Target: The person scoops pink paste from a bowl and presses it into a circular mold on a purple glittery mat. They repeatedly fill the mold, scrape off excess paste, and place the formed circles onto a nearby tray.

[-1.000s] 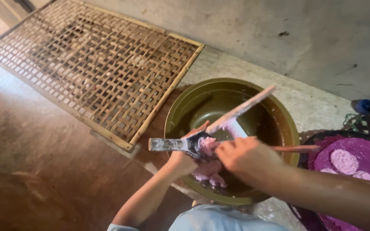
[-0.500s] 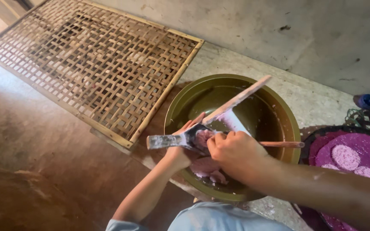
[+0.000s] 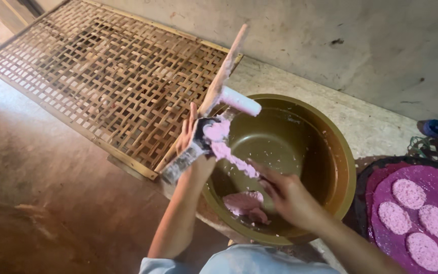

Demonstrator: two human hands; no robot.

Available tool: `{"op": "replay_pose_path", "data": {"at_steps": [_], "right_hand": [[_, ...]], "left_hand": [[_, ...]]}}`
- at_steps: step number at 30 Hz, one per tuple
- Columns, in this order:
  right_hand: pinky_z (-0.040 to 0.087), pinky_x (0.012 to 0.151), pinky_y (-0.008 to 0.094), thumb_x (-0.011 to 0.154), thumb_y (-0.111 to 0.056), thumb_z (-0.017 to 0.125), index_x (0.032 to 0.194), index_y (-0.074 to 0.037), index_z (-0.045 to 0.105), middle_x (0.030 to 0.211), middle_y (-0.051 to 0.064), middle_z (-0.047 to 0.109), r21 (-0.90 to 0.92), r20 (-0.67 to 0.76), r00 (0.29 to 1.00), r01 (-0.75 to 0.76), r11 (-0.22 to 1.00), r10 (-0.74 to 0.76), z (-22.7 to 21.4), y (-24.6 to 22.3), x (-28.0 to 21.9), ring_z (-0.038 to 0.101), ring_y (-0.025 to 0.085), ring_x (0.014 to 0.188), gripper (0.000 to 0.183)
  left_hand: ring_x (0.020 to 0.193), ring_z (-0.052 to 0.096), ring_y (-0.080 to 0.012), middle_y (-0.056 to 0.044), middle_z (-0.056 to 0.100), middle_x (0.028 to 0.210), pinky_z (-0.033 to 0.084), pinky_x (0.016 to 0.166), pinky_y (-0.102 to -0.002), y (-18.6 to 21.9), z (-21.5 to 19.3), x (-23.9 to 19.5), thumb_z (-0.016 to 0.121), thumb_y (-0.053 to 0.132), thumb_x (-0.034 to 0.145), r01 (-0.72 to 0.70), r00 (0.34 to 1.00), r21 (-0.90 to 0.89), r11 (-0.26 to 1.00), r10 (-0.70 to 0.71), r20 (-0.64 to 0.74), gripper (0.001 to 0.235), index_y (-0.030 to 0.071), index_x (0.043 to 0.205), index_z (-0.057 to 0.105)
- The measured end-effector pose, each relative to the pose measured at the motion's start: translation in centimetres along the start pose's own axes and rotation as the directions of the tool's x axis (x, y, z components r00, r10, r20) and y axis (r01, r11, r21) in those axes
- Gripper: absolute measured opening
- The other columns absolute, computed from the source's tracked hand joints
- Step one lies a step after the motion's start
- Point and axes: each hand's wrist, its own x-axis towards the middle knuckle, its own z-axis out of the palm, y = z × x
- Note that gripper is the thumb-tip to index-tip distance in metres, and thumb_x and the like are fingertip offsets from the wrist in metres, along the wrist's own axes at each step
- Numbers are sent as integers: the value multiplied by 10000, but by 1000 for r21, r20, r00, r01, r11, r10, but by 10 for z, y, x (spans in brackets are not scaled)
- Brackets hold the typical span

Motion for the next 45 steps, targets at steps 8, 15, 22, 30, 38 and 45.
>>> {"op": "replay_pose_path", "data": {"at_steps": [8,15,22,30,38,45], "right_hand": [[570,625,326,1001,-47,551,1503,-135,541,966,194,738,-47,-150,987,55,997,-61,-18,17,36,690,206,711,510],[601,751,358,951,-11,640,1332,-34,636,1038,244,776,26,26,942,334,942,-335,12,49,10,795,251,883,381],[525,930,401,954,-145,535,1518,-8,388,1177,254,633,-282,297,951,172,944,-84,17,64,30,648,333,1051,599],[389,1156,534,1044,-491,585,1689,-188,50,1645,204,332,773,-446,813,561,296,-374,-50,16,-23,426,339,1457,891],[604,870,485,1006,-431,662,1561,-88,398,1384,358,550,371,-504,769,603,706,-392,-126,55,-163,656,424,1130,704],[626,770,377,951,-258,653,1452,-313,383,1406,299,599,-493,-166,538,681,542,-827,-135,100,-268,691,493,1238,571]], "left_hand": [[1228,522,-549,-325,236,1617,516,915,-580,5,19,-10,803,152,731,53,993,-40,998,-48,103,388,64,1104,741],[1211,595,-345,-231,527,1439,556,971,-441,-87,62,-19,718,49,715,236,971,-260,936,-240,17,798,11,1487,522],[919,600,-161,-49,589,1000,549,737,-307,-80,61,-43,631,-54,745,483,779,-851,206,-544,310,420,17,1155,574],[853,679,-256,-115,674,989,590,739,-395,95,13,-116,654,-1,727,821,419,-304,-484,149,895,417,5,1143,640],[880,712,-241,-101,738,1006,593,734,-397,196,-15,-103,780,181,778,616,362,-450,647,275,891,398,85,1154,693],[777,752,-231,-75,752,869,555,680,-353,280,-33,-83,828,480,690,364,216,-404,839,346,913,558,163,1111,644]]}}
